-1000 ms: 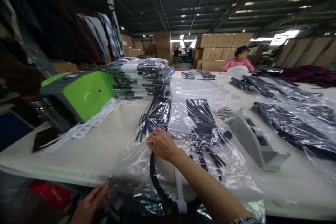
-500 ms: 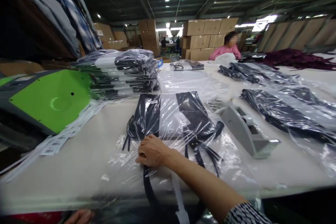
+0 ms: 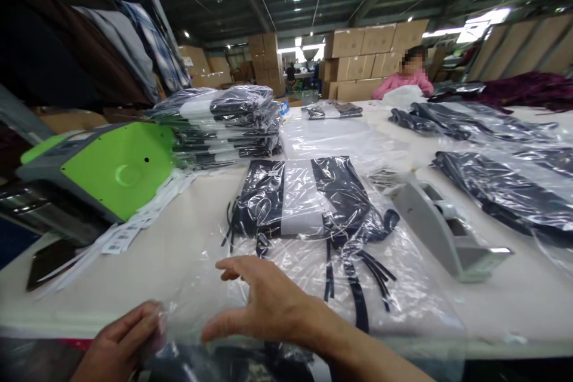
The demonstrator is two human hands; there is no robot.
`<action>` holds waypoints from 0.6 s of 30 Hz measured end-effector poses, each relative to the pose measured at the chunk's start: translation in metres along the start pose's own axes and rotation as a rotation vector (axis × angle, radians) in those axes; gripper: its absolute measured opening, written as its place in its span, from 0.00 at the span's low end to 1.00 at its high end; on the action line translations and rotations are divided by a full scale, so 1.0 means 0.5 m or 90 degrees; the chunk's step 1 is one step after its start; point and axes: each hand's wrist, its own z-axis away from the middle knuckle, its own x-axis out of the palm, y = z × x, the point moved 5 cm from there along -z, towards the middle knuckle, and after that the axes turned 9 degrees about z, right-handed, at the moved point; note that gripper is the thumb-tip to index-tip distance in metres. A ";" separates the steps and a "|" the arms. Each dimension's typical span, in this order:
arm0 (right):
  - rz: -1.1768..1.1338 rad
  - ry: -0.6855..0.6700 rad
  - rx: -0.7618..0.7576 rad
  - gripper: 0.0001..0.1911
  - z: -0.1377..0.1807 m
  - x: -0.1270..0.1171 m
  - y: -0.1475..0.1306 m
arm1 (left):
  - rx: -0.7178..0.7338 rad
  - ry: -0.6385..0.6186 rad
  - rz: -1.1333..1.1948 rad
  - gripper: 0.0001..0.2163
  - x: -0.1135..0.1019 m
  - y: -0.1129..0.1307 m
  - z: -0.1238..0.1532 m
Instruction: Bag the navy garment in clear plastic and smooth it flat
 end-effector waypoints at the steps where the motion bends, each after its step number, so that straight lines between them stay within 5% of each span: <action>1: -0.029 -0.010 0.021 0.49 0.007 0.005 -0.012 | 0.032 -0.054 0.034 0.26 0.043 0.046 -0.023; 3: -0.064 0.037 0.046 0.53 0.004 0.001 -0.009 | 0.120 -0.126 0.072 0.23 0.140 0.137 -0.077; 6: -0.079 0.203 0.140 0.31 -0.024 -0.041 0.075 | 0.167 -0.307 0.125 0.22 0.293 0.221 -0.157; 8: -0.088 0.259 0.246 0.24 -0.038 -0.072 0.161 | 0.180 -0.349 0.117 0.24 0.348 0.236 -0.205; 10: -0.098 0.266 0.319 0.22 -0.043 -0.094 0.233 | 0.281 -0.271 0.011 0.20 0.346 0.234 -0.244; 13: -0.117 0.260 0.332 0.19 -0.037 -0.106 0.284 | 0.422 -0.146 -0.225 0.14 0.287 0.203 -0.271; 18: -0.166 0.246 0.324 0.13 -0.025 -0.107 0.278 | 0.398 -0.128 -0.374 0.15 0.192 0.132 -0.283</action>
